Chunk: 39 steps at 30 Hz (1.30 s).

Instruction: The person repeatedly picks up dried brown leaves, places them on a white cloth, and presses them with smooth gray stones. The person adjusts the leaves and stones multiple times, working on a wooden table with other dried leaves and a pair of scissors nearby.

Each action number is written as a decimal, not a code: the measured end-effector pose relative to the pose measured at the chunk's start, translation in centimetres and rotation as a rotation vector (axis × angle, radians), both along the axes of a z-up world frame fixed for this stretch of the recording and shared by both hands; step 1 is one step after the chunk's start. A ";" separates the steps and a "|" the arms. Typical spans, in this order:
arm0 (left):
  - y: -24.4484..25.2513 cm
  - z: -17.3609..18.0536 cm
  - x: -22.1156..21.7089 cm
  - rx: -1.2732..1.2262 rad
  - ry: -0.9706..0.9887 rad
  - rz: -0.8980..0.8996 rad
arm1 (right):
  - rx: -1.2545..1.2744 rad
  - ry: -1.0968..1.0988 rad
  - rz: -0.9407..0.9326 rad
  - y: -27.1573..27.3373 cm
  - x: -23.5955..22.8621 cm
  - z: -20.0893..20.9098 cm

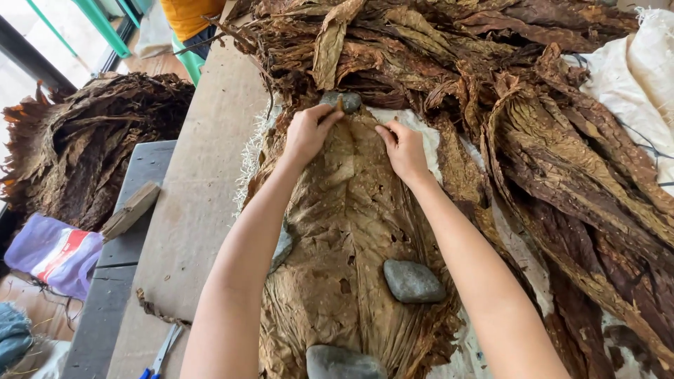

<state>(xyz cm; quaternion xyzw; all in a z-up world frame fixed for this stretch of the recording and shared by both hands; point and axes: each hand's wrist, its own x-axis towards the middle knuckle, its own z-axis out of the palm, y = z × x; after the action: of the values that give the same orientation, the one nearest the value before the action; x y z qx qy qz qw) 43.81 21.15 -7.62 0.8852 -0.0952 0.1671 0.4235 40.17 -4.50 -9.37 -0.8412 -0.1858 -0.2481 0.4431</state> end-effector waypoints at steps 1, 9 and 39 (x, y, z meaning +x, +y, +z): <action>0.6 -0.7 1.0 0.036 0.036 0.019 | -0.033 0.044 -0.032 -0.2 0.5 -0.7; 0.6 -6.1 5.4 0.487 0.130 0.211 | -0.061 0.398 -0.179 -1.8 6.3 -11.3; -6.2 1.7 -7.3 0.585 -0.154 0.162 | -0.034 0.485 -0.263 -0.5 3.7 -7.7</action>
<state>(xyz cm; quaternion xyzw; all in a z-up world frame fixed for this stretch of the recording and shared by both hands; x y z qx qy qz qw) 36.52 14.91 -5.89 0.9590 -0.1003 0.2324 0.1279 43.92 -4.97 -17.08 -0.9002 0.0324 -0.0916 0.4245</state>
